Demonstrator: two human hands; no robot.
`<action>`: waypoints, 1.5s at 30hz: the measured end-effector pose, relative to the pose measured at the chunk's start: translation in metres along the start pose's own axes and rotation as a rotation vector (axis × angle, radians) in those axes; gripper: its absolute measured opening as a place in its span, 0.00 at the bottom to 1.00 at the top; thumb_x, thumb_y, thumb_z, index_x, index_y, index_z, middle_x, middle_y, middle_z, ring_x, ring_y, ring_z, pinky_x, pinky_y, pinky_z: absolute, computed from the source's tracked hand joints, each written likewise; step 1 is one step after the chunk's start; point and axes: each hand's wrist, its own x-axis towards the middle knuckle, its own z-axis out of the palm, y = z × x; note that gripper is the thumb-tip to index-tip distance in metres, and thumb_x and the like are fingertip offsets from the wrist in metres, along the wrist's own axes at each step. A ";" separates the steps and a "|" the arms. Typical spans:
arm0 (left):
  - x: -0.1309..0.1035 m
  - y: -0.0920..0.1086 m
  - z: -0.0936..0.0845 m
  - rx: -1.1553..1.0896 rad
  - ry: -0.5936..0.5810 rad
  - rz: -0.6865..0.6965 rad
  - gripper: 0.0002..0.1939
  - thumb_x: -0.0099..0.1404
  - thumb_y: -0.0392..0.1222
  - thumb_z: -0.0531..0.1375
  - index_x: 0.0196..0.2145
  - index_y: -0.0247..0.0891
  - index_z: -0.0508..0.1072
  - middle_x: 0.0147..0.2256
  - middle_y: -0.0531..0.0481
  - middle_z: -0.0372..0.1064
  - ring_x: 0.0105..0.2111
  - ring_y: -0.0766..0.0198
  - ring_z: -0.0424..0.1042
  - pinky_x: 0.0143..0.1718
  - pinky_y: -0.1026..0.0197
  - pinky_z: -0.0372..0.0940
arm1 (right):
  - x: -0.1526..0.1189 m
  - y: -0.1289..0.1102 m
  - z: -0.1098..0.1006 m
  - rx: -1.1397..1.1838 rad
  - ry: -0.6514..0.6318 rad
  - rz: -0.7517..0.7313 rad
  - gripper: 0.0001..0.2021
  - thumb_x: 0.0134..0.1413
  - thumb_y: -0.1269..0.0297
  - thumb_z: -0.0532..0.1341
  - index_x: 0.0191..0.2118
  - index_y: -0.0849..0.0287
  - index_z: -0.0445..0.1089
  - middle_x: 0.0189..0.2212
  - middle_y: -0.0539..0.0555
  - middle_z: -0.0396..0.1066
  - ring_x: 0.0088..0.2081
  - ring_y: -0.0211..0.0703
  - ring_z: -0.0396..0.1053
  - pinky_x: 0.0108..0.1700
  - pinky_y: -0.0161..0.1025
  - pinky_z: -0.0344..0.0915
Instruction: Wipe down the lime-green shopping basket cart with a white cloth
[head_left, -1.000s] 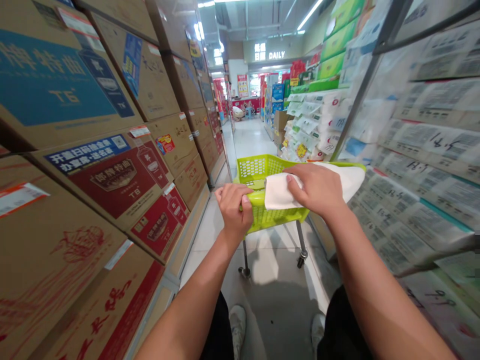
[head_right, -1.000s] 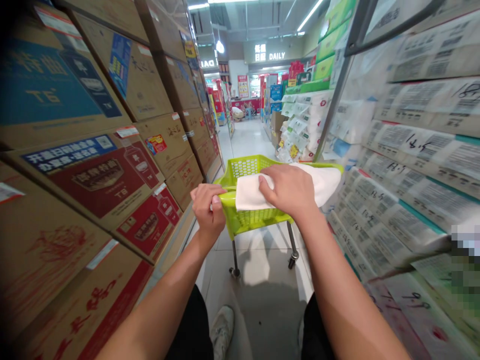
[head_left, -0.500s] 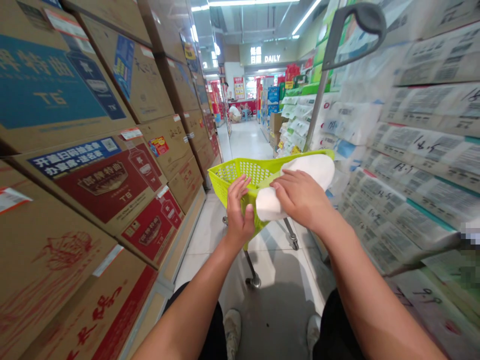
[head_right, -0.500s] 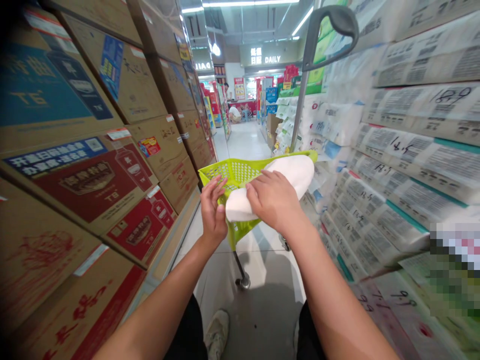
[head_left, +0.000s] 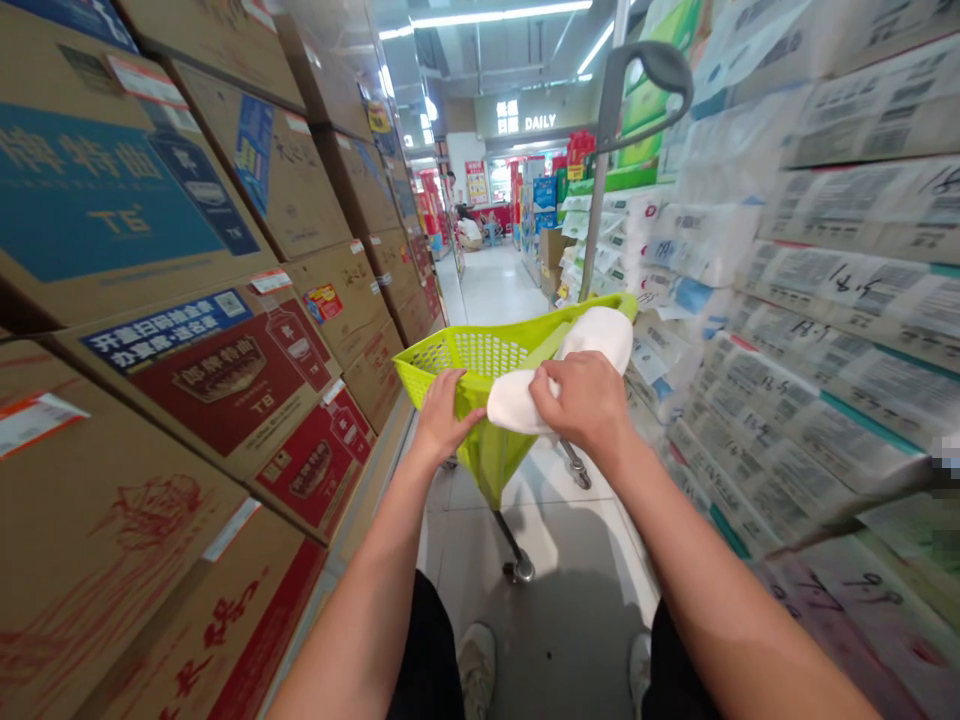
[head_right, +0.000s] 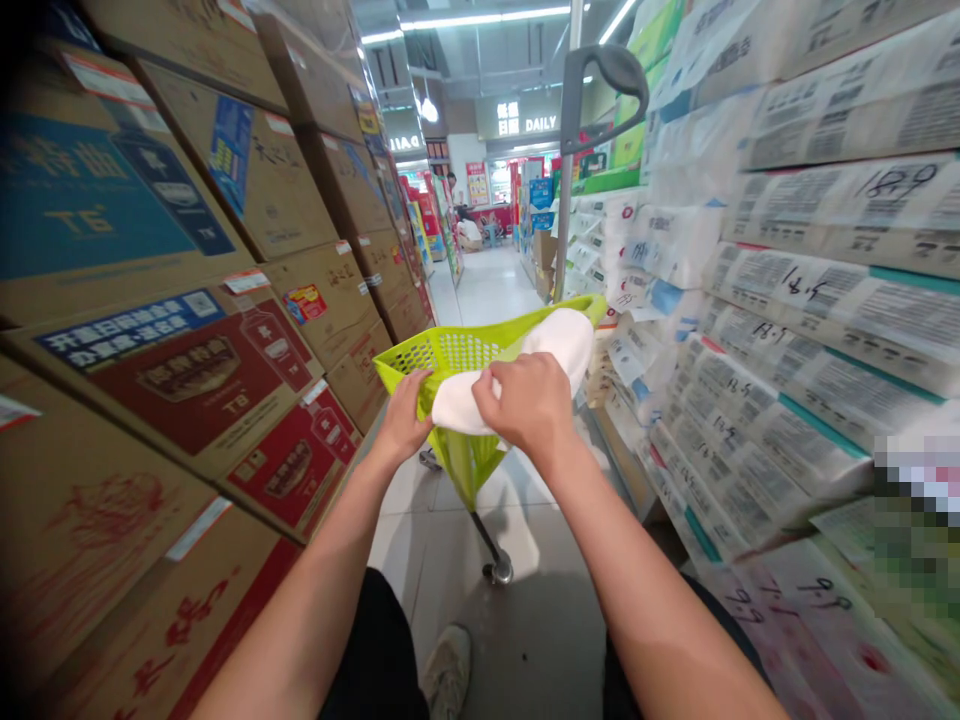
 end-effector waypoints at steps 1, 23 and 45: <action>-0.002 -0.005 0.000 0.033 -0.027 -0.011 0.36 0.69 0.60 0.60 0.65 0.35 0.63 0.64 0.33 0.64 0.66 0.43 0.63 0.68 0.38 0.56 | 0.002 0.003 -0.004 -0.022 -0.033 0.025 0.23 0.69 0.59 0.51 0.34 0.58 0.82 0.31 0.62 0.80 0.36 0.54 0.74 0.43 0.46 0.60; -0.010 0.051 0.027 -0.416 -0.074 -0.002 0.32 0.75 0.46 0.55 0.73 0.41 0.53 0.69 0.36 0.61 0.68 0.53 0.65 0.70 0.42 0.60 | -0.009 0.002 0.066 -0.073 0.031 -0.119 0.15 0.69 0.71 0.50 0.47 0.64 0.75 0.40 0.64 0.76 0.45 0.57 0.67 0.52 0.49 0.58; 0.036 0.100 0.068 -0.397 -0.037 -0.185 0.08 0.67 0.46 0.65 0.33 0.42 0.82 0.34 0.48 0.75 0.35 0.59 0.73 0.40 0.56 0.67 | 0.003 0.057 0.024 -0.064 -0.130 0.063 0.21 0.72 0.56 0.51 0.45 0.61 0.80 0.41 0.63 0.80 0.42 0.55 0.74 0.43 0.46 0.60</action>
